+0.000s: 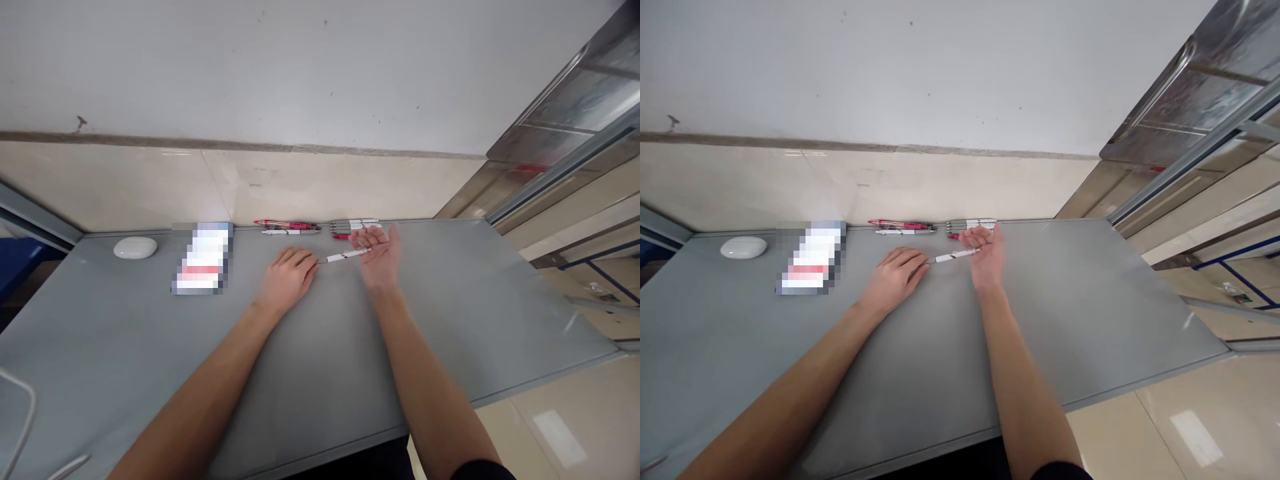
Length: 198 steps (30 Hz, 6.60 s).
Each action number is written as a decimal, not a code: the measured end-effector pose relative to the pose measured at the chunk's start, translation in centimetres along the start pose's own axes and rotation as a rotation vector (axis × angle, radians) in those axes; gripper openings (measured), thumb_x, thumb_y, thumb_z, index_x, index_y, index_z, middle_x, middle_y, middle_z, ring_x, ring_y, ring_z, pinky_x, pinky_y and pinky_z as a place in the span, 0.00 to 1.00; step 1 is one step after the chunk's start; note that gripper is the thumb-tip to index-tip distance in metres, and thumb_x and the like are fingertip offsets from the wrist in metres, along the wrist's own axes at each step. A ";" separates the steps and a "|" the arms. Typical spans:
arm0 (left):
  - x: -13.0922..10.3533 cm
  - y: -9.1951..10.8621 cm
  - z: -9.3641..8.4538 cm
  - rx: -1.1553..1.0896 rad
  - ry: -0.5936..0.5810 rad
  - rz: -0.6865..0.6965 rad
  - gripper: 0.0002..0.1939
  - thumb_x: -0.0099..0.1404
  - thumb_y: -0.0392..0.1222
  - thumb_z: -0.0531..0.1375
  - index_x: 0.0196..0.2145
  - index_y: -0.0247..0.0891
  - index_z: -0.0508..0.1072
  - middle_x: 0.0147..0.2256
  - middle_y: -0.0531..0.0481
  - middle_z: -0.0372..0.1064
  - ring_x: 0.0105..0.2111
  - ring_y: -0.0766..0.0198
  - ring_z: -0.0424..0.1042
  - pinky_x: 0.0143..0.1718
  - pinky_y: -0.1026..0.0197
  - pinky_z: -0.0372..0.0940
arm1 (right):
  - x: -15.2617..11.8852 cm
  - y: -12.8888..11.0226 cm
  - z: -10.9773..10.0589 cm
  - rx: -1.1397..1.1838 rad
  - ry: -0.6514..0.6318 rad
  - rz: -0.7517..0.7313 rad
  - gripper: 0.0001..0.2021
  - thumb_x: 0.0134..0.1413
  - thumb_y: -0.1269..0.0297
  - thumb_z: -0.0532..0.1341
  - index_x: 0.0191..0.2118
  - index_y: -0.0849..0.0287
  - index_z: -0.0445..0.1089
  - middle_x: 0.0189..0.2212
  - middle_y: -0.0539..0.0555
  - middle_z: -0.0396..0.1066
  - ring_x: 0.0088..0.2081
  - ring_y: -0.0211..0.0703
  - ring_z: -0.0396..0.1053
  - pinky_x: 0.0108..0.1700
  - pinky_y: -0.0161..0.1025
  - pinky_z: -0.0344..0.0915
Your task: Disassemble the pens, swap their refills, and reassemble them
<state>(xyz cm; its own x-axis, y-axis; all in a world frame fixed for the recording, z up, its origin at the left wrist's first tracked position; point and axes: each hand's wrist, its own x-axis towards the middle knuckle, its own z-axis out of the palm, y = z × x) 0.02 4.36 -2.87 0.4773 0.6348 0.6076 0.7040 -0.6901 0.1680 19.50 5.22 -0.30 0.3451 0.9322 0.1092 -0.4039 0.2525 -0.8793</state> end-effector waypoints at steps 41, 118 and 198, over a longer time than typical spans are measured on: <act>-1.2 0.2 0.5 0.154 -0.204 -0.230 0.24 0.69 0.53 0.50 0.56 0.37 0.68 0.60 0.38 0.60 0.62 0.43 0.57 0.62 0.35 0.48 | 6.2 -0.6 -6.1 -1.769 -0.657 -0.895 0.15 0.63 0.67 0.53 0.43 0.47 0.76 0.44 0.47 0.78 0.42 0.41 0.71 0.33 0.37 0.59; 3.9 -6.1 0.5 0.314 -0.119 -0.129 0.17 0.67 0.32 0.49 0.48 0.37 0.74 0.48 0.41 0.71 0.49 0.49 0.68 0.51 0.48 0.59 | -3.9 2.5 -0.7 -1.522 -0.716 -0.568 0.22 0.65 0.51 0.47 0.59 0.50 0.64 0.63 0.52 0.60 0.64 0.49 0.56 0.66 0.54 0.50; 0.3 2.1 -1.8 -1.260 -0.131 -0.872 0.12 0.55 0.48 0.67 0.34 0.37 0.80 0.28 0.50 0.71 0.27 0.67 0.67 0.32 0.61 0.64 | -3.2 2.7 2.6 0.001 -0.090 0.054 0.11 0.42 0.60 0.70 0.32 0.55 0.71 0.32 0.47 0.72 0.31 0.36 0.72 0.42 0.45 0.74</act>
<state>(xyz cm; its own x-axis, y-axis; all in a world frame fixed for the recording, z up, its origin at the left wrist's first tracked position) 0.68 2.48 -0.98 0.2550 0.9633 -0.0842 -0.0755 0.1067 0.9914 15.05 3.57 -1.82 0.2450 0.9640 0.1028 -0.4209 0.2013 -0.8845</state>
